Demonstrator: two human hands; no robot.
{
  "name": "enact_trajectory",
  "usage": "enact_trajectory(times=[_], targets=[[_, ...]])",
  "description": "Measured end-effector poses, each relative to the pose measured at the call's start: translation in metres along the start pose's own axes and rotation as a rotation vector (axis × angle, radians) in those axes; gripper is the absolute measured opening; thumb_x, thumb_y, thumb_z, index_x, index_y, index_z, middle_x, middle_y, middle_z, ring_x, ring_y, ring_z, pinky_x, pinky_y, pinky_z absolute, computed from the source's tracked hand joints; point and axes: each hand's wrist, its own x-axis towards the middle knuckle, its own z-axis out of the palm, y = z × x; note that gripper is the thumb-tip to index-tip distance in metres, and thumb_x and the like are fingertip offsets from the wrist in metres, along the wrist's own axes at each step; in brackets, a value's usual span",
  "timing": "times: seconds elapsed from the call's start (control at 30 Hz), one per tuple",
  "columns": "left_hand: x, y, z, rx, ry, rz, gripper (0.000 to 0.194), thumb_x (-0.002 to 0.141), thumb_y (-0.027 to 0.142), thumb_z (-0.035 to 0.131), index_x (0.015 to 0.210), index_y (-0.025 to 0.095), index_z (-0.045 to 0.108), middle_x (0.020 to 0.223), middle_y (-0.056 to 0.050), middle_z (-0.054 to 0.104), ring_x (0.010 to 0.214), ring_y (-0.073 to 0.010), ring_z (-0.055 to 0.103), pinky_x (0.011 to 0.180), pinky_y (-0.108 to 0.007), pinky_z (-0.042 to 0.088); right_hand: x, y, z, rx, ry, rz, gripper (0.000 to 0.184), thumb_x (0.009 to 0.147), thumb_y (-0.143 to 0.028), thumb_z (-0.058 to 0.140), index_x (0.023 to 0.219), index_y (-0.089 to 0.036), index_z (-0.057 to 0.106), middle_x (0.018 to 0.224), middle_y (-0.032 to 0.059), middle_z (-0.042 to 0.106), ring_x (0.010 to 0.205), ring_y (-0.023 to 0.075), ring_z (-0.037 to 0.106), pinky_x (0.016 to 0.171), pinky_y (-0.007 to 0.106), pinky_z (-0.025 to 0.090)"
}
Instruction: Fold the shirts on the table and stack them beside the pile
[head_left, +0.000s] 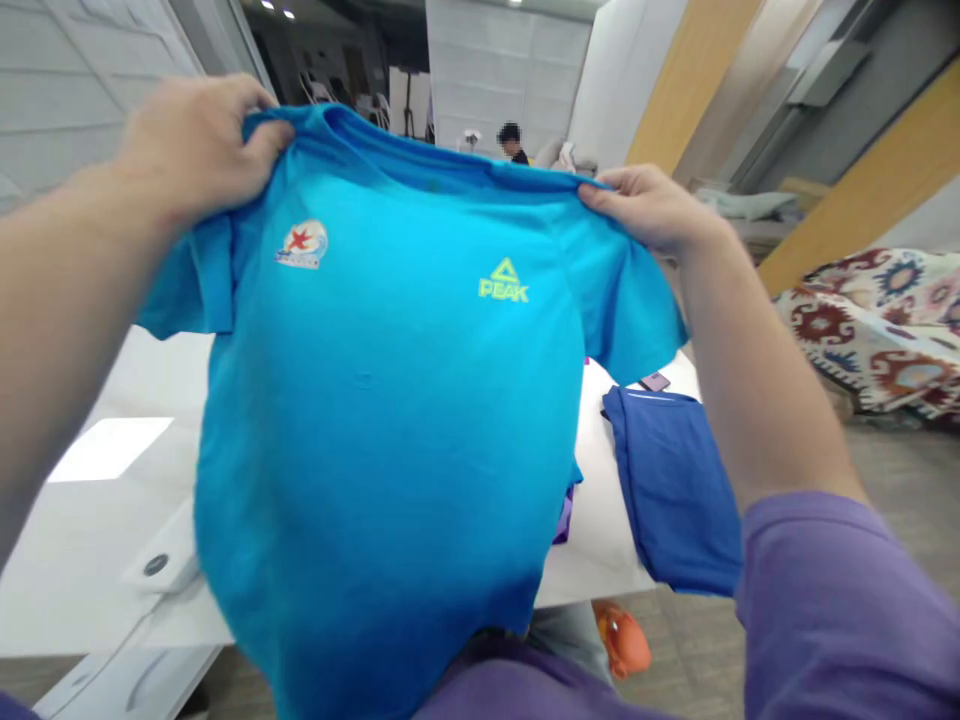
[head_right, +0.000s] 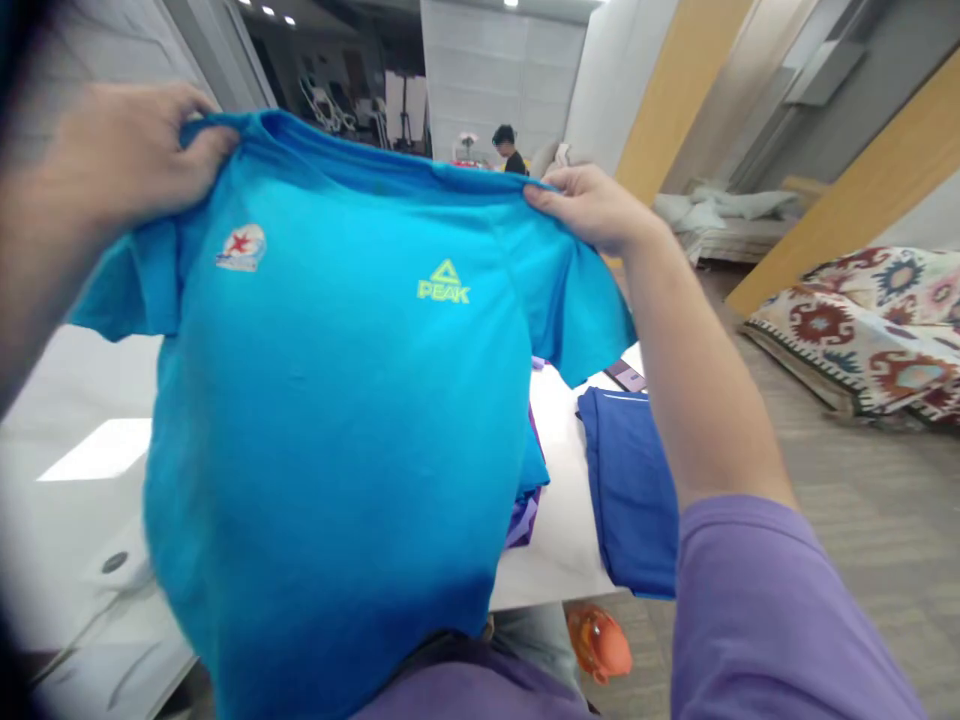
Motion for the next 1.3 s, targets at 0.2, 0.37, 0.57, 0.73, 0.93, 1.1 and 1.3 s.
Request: enact_trajectory(times=[0.2, 0.37, 0.57, 0.73, 0.93, 1.1, 1.3], targets=[[-0.01, -0.062, 0.078, 0.205, -0.008, -0.322, 0.041, 0.109, 0.045, 0.077, 0.137, 0.022, 0.06, 0.17, 0.004, 0.05, 0.165, -0.0252, 0.025, 0.148, -0.057, -0.01, 0.041, 0.092, 0.044, -0.36, 0.014, 0.158, 0.048, 0.102, -0.063, 0.083, 0.116, -0.017, 0.077, 0.105, 0.0072, 0.08, 0.111, 0.026, 0.073, 0.108, 0.043, 0.061], [-0.02, -0.08, 0.15, 0.203, -0.028, -0.25, 0.054, 0.108, 0.039, 0.078, 0.149, 0.028, 0.046, 0.178, 0.01, 0.033, 0.164, -0.0201, 0.017, 0.151, -0.048, -0.009, -0.03, 0.147, -0.032, -0.539, -0.048, 0.284, 0.046, 0.103, -0.063, 0.078, 0.122, -0.021, 0.078, 0.109, 0.0097, 0.082, 0.109, 0.0281, 0.075, 0.108, 0.046, 0.06], [-0.062, 0.035, 0.315, 0.029, -0.473, -0.195, 0.036, 0.106, 0.039, 0.078, 0.131, 0.016, 0.066, 0.12, -0.002, 0.075, 0.126, -0.0192, 0.057, 0.142, -0.036, 0.027, -0.227, 0.204, -0.132, -0.747, -0.288, 0.791, 0.046, 0.099, -0.064, 0.079, 0.108, -0.019, 0.082, 0.105, 0.0134, 0.084, 0.098, 0.0297, 0.077, 0.094, 0.039, 0.058], [-0.155, 0.177, 0.448, 0.114, -0.849, -0.131, 0.034, 0.091, 0.053, 0.089, 0.105, 0.025, 0.077, 0.116, -0.009, 0.084, 0.129, -0.0343, 0.071, 0.118, -0.038, 0.052, -0.332, 0.22, -0.119, -0.725, -0.126, 0.713, 0.028, 0.097, -0.046, 0.08, 0.106, -0.019, 0.08, 0.117, 0.015, 0.081, 0.108, 0.0295, 0.073, 0.1, 0.037, 0.056], [-0.223, 0.237, 0.518, 0.226, -0.937, -0.242, 0.06, 0.087, 0.078, 0.081, 0.1, 0.02, 0.073, 0.111, -0.023, 0.084, 0.126, -0.0453, 0.077, 0.102, -0.047, 0.059, -0.399, 0.169, -0.13, -0.27, -0.249, 0.455, 0.053, 0.093, -0.074, 0.079, 0.107, -0.023, 0.081, 0.115, 0.0098, 0.078, 0.102, 0.0255, 0.07, 0.096, 0.036, 0.057], [-0.227, 0.24, 0.52, 0.188, -0.976, -0.367, 0.047, 0.086, 0.062, 0.089, 0.1, 0.022, 0.07, 0.085, -0.013, 0.081, 0.09, -0.033, 0.083, 0.076, -0.036, 0.062, -0.405, 0.198, -0.132, -0.4, 0.133, 0.615, 0.063, 0.1, -0.069, 0.074, 0.137, -0.018, 0.075, 0.145, 0.02, 0.074, 0.125, 0.0332, 0.071, 0.11, 0.042, 0.057], [-0.225, 0.275, 0.498, 0.031, -0.878, -0.343, 0.03, 0.096, 0.041, 0.079, 0.117, 0.027, 0.064, 0.1, -0.004, 0.082, 0.079, -0.0199, 0.079, 0.068, -0.027, 0.058, -0.371, 0.248, -0.127, -0.389, 0.171, 0.838, 0.038, 0.101, -0.044, 0.076, 0.125, -0.015, 0.076, 0.14, 0.0196, 0.078, 0.13, 0.0315, 0.072, 0.115, 0.037, 0.054]])
